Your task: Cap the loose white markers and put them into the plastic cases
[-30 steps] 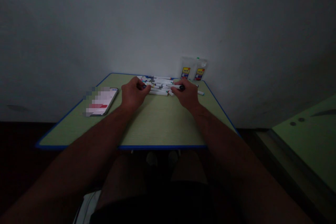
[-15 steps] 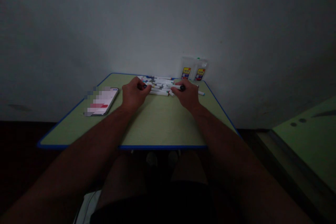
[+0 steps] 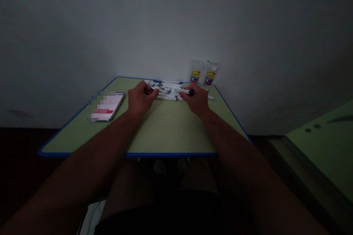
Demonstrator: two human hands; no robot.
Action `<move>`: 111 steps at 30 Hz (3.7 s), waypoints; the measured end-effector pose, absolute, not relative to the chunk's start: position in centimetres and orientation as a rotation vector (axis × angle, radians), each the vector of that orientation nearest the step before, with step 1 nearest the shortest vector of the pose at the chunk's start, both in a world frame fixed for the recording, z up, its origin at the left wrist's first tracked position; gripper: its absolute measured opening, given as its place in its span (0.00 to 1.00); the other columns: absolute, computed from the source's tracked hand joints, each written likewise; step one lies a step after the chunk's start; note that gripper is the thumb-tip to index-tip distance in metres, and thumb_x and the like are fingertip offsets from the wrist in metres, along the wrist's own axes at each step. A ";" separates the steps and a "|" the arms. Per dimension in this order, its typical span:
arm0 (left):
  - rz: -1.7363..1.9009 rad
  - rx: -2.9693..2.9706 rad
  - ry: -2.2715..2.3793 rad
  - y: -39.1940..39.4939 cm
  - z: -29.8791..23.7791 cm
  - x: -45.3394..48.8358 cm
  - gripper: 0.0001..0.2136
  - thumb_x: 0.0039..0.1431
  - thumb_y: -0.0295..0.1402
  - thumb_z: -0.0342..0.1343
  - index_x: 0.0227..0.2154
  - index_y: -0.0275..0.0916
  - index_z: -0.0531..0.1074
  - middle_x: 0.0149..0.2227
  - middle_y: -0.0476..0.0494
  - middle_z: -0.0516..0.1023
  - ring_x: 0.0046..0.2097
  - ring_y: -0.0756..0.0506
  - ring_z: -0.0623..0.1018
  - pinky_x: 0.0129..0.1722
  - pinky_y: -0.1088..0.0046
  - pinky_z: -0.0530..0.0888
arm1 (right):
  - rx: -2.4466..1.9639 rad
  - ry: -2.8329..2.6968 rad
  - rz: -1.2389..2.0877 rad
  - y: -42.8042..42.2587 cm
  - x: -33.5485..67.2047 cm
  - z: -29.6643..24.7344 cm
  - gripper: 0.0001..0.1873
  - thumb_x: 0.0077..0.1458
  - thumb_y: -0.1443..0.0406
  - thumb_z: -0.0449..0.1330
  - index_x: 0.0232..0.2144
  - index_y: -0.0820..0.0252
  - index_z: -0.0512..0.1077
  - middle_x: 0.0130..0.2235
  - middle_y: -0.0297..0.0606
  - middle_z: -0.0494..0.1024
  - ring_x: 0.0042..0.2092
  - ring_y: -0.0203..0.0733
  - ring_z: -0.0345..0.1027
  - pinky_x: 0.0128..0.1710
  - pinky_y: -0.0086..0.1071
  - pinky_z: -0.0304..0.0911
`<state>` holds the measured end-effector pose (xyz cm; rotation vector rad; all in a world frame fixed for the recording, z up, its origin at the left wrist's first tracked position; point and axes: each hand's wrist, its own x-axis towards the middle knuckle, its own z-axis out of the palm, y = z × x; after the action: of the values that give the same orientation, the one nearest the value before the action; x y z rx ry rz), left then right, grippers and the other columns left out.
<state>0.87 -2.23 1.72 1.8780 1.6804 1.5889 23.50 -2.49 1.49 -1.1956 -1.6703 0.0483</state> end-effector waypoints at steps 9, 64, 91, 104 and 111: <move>1.650 1.828 1.667 -1.8 1.5 1.0 0.09 0.49 0.37 0.65 0.25 0.39 0.71 0.23 0.52 0.72 0.26 0.51 0.69 0.30 0.72 0.67 | -1.131 -1.623 0.053 -2.2 23.5 1.4 0.08 0.49 0.62 0.67 0.29 0.58 0.73 0.29 0.32 0.77 0.30 0.37 0.69 0.35 0.33 0.64; 1.292 1.229 0.970 -1.1 1.6 0.7 0.07 0.48 0.29 0.66 0.25 0.36 0.72 0.25 0.46 0.77 0.24 0.51 0.74 0.29 0.72 0.74 | -0.968 -1.561 0.739 -2.0 23.7 1.1 0.14 0.43 0.61 0.70 0.34 0.60 0.76 0.25 0.33 0.79 0.23 0.33 0.69 0.23 0.28 0.67; 1.255 1.480 1.105 -1.0 0.7 0.8 0.03 0.47 0.28 0.66 0.25 0.37 0.77 0.25 0.45 0.78 0.21 0.52 0.70 0.23 0.74 0.69 | -1.074 -1.594 0.783 -1.7 24.2 0.6 0.11 0.40 0.63 0.69 0.30 0.60 0.77 0.21 0.31 0.75 0.20 0.31 0.65 0.19 0.26 0.62; 1.278 1.561 1.170 -1.9 1.2 1.8 0.01 0.50 0.26 0.61 0.25 0.37 0.76 0.24 0.46 0.76 0.23 0.50 0.72 0.25 0.72 0.70 | -1.055 -1.564 0.828 -1.7 23.8 0.8 0.12 0.41 0.62 0.70 0.28 0.60 0.74 0.22 0.32 0.75 0.22 0.36 0.70 0.22 0.30 0.69; 1.309 1.519 1.161 -2.1 1.4 2.2 0.03 0.49 0.25 0.61 0.24 0.37 0.75 0.23 0.47 0.75 0.24 0.50 0.72 0.26 0.73 0.71 | -1.062 -1.575 0.799 -1.9 23.9 1.0 0.10 0.42 0.64 0.69 0.29 0.60 0.74 0.21 0.32 0.75 0.22 0.36 0.70 0.22 0.29 0.66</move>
<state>2.18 -2.13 1.44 1.5189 1.1612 1.3090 23.91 -1.85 0.98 -1.0618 -1.5752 0.7991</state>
